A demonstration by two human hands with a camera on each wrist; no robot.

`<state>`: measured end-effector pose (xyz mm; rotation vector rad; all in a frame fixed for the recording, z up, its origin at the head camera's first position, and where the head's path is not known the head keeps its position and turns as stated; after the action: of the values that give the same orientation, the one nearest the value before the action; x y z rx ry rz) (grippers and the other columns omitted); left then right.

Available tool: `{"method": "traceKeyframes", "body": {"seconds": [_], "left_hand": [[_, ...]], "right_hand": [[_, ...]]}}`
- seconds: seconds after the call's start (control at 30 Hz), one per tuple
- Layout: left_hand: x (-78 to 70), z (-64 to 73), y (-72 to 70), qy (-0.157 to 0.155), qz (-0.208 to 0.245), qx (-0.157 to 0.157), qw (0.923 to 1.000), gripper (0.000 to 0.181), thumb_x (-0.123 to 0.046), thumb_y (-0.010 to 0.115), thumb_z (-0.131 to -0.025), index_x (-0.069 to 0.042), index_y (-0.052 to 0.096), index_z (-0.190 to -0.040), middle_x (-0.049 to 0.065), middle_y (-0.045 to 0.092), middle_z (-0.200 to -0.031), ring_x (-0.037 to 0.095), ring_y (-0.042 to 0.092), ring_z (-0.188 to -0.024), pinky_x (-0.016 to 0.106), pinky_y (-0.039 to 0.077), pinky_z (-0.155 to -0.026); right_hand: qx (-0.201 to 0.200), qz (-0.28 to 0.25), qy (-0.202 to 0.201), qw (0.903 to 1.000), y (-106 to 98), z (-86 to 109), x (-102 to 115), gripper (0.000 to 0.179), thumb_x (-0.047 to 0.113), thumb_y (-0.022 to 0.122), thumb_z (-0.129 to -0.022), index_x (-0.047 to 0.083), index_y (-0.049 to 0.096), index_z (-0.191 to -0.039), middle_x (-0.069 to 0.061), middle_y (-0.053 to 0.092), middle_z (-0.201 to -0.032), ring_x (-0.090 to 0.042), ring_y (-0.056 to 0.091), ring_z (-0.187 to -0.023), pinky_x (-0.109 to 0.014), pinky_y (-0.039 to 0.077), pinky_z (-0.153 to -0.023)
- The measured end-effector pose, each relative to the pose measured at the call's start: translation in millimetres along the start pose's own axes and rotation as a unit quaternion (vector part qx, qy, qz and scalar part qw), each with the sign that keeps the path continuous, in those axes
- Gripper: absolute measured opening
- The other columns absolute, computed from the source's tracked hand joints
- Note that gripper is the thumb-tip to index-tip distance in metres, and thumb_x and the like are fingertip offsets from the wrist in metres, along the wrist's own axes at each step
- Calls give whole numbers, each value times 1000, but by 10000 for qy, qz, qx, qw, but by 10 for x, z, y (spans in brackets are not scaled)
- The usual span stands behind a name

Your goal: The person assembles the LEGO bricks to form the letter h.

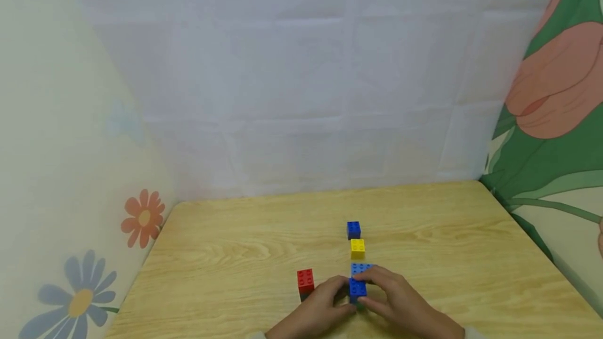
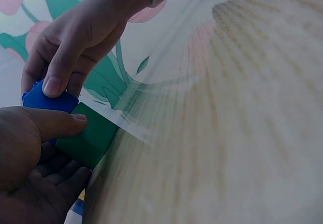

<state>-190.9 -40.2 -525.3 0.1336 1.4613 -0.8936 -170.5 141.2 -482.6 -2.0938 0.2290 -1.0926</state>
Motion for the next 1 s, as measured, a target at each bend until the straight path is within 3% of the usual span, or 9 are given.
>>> {"method": "traceKeyframes", "body": {"seconds": [0.27, 0.5, 0.8, 1.0], "left_hand": [[-2, 9, -9, -18, 17, -44, 10000, 41, -37, 70, -90, -25, 58, -126, -15, 56, -125, 8, 52, -121, 34, 46, -101], [9, 6, 9, 13, 52, -40, 10000, 40, -36, 70, -90, -23, 58, -127, -15, 56, -125, 7, 52, -120, 32, 46, -101], [6, 16, 9, -24, 67, -26, 10000, 41, -36, 70, -90, -23, 58, -127, -15, 56, -124, 7, 52, -120, 32, 46, -100], [0, 3, 11, 39, 135, 7, 9999, 40, -35, 70, -91, -22, 57, -127, -15, 56, -125, 7, 52, -120, 29, 46, -100]], "right_hand": [[-72, 114, -15, 9999, 23, 2, 6, 34, 33, 65, -94, 22, 61, -126, 12, 61, -118, -11, 61, -107, -32, 55, -87], [123, 267, 161, 9994, 29, 16, -2, 39, 37, 62, -95, 19, 61, -130, 11, 60, -123, -13, 60, -111, -35, 54, -89], [95, 220, -304, 9993, 13, 1, 14, 38, 29, 66, -94, 16, 61, -129, 10, 61, -119, -11, 61, -106, -32, 55, -86], [63, 406, -99, 9991, 33, 19, -13, 39, 34, 65, -94, 20, 61, -130, 12, 60, -121, -11, 61, -109, -34, 55, -88]]}}
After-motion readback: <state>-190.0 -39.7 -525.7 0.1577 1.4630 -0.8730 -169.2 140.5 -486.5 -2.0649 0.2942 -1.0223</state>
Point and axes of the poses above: each hand's wrist, its own z-axis away from the middle knuckle, its own y-axis out of the palm, x = y × z, the point moved 4 cm from there along -z, towards the middle knuckle
